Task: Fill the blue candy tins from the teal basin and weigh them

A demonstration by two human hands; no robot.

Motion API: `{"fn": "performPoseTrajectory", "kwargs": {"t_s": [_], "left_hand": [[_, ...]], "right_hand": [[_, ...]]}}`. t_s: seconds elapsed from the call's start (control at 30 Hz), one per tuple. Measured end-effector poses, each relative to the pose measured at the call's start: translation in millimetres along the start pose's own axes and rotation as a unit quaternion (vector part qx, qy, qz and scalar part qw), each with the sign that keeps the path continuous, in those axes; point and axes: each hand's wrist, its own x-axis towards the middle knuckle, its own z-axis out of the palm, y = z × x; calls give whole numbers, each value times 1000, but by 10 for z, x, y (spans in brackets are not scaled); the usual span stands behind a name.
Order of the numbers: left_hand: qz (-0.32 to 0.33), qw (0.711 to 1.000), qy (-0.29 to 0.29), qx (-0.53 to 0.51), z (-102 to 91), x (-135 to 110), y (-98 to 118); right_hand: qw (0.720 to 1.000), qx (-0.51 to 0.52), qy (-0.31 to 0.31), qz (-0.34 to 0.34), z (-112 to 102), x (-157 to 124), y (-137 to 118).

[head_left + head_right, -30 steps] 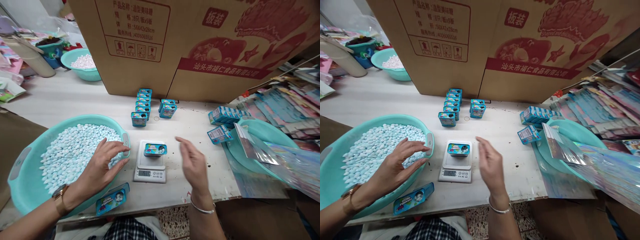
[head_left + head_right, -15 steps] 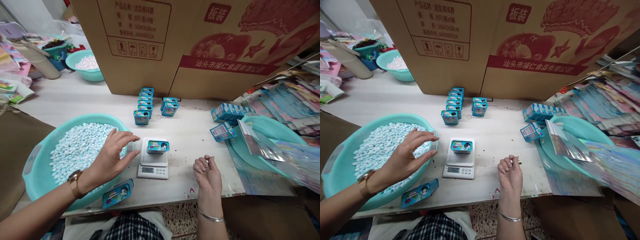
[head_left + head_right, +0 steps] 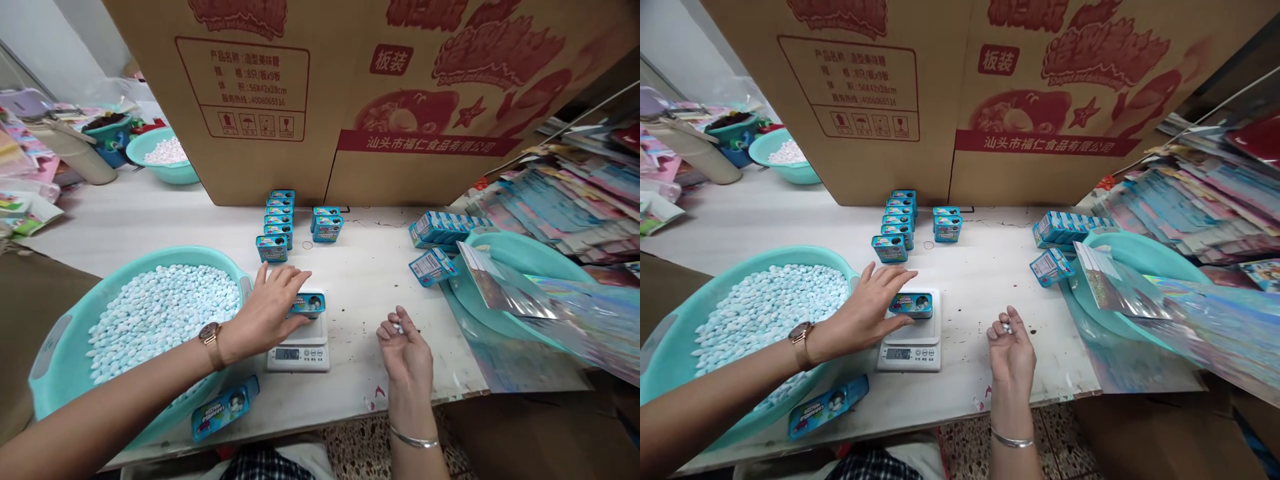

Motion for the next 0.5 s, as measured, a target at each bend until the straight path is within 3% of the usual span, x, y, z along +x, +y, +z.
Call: {"fn": "performPoseTrajectory", "kwargs": {"t_s": [0.1,0.27,0.37,0.5], "left_hand": [[-3,1000,-15,1,43,-2,-58],[-20,999,-26,-2,61,-14,-70],[-27,999,-26,2,89,-11,-46],[5,999,-40,9,121,95,-37]], "right_hand": [[993,-87,-78,-15,238,-114,16],[941,-262,-203,-67,686,-243,42],[930,-277,-226,-84,798,-243,74],[948,-238,-202,-66,734,-204,88]]}}
